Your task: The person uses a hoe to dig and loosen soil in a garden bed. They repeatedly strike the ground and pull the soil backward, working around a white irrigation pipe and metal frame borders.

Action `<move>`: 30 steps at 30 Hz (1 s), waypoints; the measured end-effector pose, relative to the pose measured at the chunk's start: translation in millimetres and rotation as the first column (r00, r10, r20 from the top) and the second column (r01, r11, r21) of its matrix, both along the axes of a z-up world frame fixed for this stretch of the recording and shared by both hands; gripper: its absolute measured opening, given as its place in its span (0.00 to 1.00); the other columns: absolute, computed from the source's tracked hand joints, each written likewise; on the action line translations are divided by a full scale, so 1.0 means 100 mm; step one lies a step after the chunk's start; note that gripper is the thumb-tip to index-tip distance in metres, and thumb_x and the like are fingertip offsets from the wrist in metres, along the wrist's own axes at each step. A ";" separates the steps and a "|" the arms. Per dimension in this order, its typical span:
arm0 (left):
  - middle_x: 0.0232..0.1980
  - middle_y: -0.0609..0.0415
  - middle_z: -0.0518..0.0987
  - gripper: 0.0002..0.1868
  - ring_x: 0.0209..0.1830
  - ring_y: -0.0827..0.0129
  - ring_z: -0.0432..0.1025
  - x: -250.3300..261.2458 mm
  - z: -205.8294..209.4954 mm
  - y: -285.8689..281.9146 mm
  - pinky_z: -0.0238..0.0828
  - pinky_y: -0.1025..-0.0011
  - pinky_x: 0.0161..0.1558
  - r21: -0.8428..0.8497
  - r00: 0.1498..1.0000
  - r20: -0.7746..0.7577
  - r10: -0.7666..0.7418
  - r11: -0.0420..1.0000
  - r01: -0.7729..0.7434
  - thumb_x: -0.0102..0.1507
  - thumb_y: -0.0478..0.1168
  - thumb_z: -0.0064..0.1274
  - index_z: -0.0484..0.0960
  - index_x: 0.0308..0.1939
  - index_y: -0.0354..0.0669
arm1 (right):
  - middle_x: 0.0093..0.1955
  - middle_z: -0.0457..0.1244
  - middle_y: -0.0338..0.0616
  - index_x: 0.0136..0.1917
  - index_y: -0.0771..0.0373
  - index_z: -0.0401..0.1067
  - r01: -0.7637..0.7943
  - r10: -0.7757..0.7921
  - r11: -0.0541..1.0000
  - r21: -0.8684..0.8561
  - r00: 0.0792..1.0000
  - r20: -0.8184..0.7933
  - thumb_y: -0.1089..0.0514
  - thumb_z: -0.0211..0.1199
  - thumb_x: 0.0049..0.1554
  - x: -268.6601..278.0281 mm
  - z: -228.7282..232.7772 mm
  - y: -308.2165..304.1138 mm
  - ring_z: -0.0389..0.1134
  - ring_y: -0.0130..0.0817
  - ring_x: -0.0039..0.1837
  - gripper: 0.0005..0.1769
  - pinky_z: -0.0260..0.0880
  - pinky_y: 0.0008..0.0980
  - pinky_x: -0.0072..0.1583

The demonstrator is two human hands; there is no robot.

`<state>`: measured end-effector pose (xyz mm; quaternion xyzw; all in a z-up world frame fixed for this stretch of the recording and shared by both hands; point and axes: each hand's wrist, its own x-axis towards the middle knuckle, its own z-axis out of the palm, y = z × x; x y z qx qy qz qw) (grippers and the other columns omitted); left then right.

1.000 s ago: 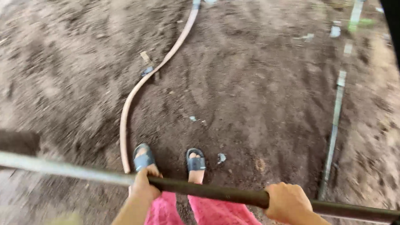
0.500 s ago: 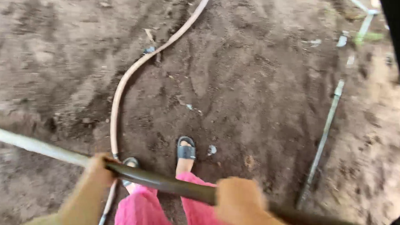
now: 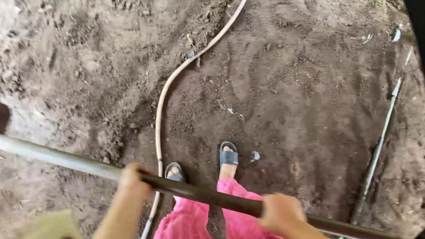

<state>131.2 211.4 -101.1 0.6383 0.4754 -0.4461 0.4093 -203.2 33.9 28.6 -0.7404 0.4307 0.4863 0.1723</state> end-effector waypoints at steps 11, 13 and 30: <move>0.25 0.73 0.75 0.13 0.26 0.75 0.72 0.37 -0.39 0.08 0.77 0.67 0.42 0.120 0.957 0.114 0.267 0.952 -0.280 0.58 0.47 0.58 0.68 0.25 0.60 | 0.50 0.70 0.44 0.49 0.55 0.74 -0.036 0.030 0.997 0.072 0.996 0.084 0.55 0.55 0.55 0.75 0.96 0.18 0.75 0.53 0.50 0.10 0.78 0.51 0.52; 0.42 0.70 0.79 0.11 0.39 0.77 0.74 -0.20 0.29 -0.24 0.78 0.71 0.50 0.156 0.962 -0.114 0.249 0.961 -0.230 0.70 0.49 0.62 0.77 0.52 0.55 | 0.52 0.74 0.37 0.53 0.42 0.81 0.090 -0.084 0.996 0.024 0.981 -0.175 0.48 0.61 0.54 0.50 1.31 0.14 0.76 0.46 0.60 0.15 0.77 0.46 0.62; 0.24 0.55 0.73 0.08 0.21 0.60 0.68 0.62 -0.14 0.40 0.68 0.58 0.24 0.011 0.904 0.350 0.247 0.964 -0.267 0.52 0.37 0.49 0.67 0.21 0.50 | 0.48 0.72 0.42 0.45 0.49 0.77 0.017 -0.035 0.996 0.086 0.978 0.205 0.51 0.60 0.49 0.67 0.28 0.21 0.76 0.50 0.53 0.10 0.78 0.48 0.58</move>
